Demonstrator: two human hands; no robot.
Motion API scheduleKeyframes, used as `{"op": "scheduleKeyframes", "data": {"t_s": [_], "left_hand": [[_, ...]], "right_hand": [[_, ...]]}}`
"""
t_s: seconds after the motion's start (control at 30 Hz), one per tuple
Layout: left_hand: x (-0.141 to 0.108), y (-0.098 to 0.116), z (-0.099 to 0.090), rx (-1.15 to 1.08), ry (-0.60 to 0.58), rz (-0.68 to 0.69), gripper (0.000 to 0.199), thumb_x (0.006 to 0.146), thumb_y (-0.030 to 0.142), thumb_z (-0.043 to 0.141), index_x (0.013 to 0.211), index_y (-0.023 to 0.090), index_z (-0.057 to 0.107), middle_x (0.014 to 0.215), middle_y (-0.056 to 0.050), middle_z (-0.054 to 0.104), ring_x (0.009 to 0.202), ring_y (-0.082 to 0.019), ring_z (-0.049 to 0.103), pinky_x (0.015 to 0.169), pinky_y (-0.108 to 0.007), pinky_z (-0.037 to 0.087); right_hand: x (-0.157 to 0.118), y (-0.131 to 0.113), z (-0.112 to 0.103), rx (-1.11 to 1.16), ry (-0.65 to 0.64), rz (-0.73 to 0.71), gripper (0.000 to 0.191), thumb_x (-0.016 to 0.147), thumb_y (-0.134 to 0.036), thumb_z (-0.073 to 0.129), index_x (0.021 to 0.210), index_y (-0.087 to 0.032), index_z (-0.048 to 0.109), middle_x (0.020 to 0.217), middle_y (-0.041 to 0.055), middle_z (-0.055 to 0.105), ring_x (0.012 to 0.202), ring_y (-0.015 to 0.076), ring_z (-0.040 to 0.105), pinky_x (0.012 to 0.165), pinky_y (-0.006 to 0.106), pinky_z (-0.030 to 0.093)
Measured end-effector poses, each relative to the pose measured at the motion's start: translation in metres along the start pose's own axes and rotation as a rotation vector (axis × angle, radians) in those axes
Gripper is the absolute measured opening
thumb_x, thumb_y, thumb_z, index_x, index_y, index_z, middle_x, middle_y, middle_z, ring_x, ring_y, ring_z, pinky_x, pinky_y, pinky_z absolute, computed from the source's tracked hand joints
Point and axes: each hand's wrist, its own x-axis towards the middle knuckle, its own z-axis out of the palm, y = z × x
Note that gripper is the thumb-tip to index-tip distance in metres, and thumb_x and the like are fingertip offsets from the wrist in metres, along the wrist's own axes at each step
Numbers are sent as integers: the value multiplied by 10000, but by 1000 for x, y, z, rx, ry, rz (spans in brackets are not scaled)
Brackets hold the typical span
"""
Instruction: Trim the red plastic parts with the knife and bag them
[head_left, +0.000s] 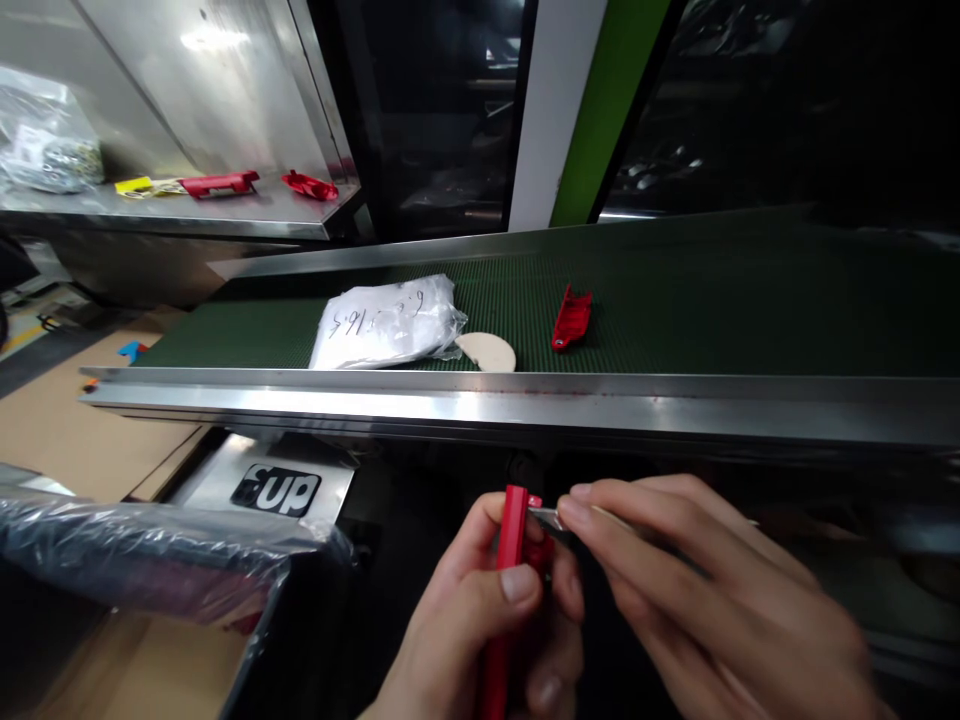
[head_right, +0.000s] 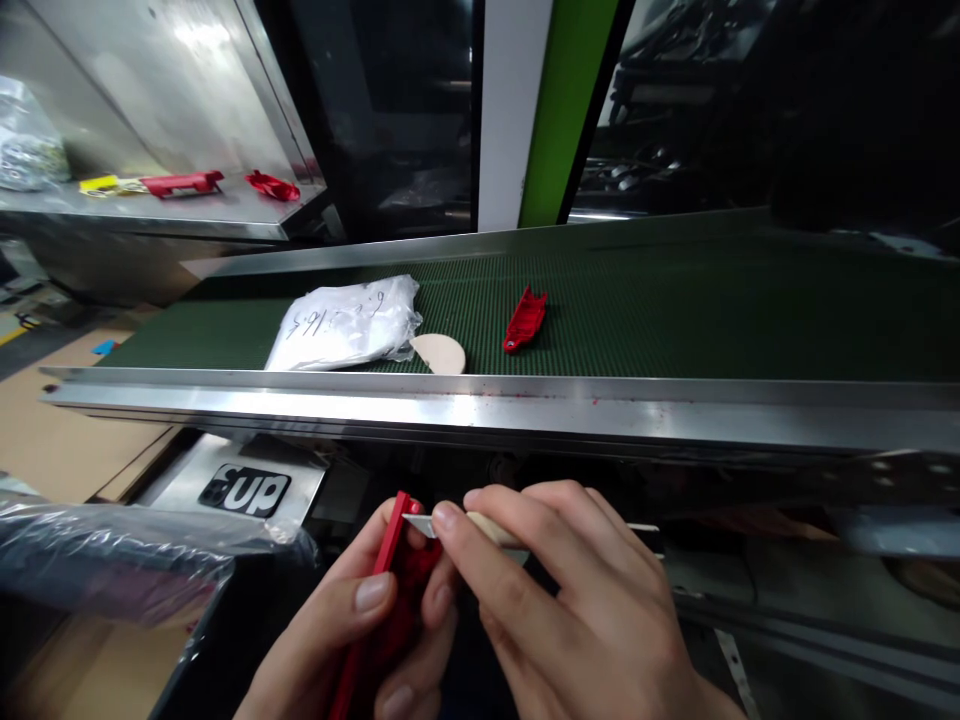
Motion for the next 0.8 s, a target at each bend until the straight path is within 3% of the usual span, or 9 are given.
{"op": "scheduleKeyframes", "data": {"t_s": [0.33,0.5,0.63,0.8], "left_hand": [[-5,-3,1,-63,-16,0,147,915,294,544,1031,218,498,923,-11,580,534,-13,489,492,-123,396],[-4,-1,-1,-73,-91,-11,192,893,322,583,1017,203,497,881,-17,589,525,-17,500,498,-121,392],[-5,-1,1,-141,-43,-40,124,935,292,508,1022,214,467,914,-15,570,528,-16,507,482,-108,380],[-7,-2,2,-109,-39,-41,200,907,327,564,1028,194,477,897,-14,587,540,-18,513,508,-126,387]], "right_hand": [[-1,3,3,-18,3,-8,336,862,-27,526,1141,-138,676,1040,104,678,945,179,632,753,294,540],[-5,7,1,-22,22,-3,377,846,-3,541,1186,-127,647,1091,115,658,997,187,622,798,308,539],[-5,3,-2,-27,0,-15,386,837,-15,543,1177,-156,659,1081,98,674,989,185,637,789,294,550],[-3,0,0,-28,8,-16,329,856,-36,537,1125,-156,683,1037,101,690,943,180,645,739,288,559]]}}
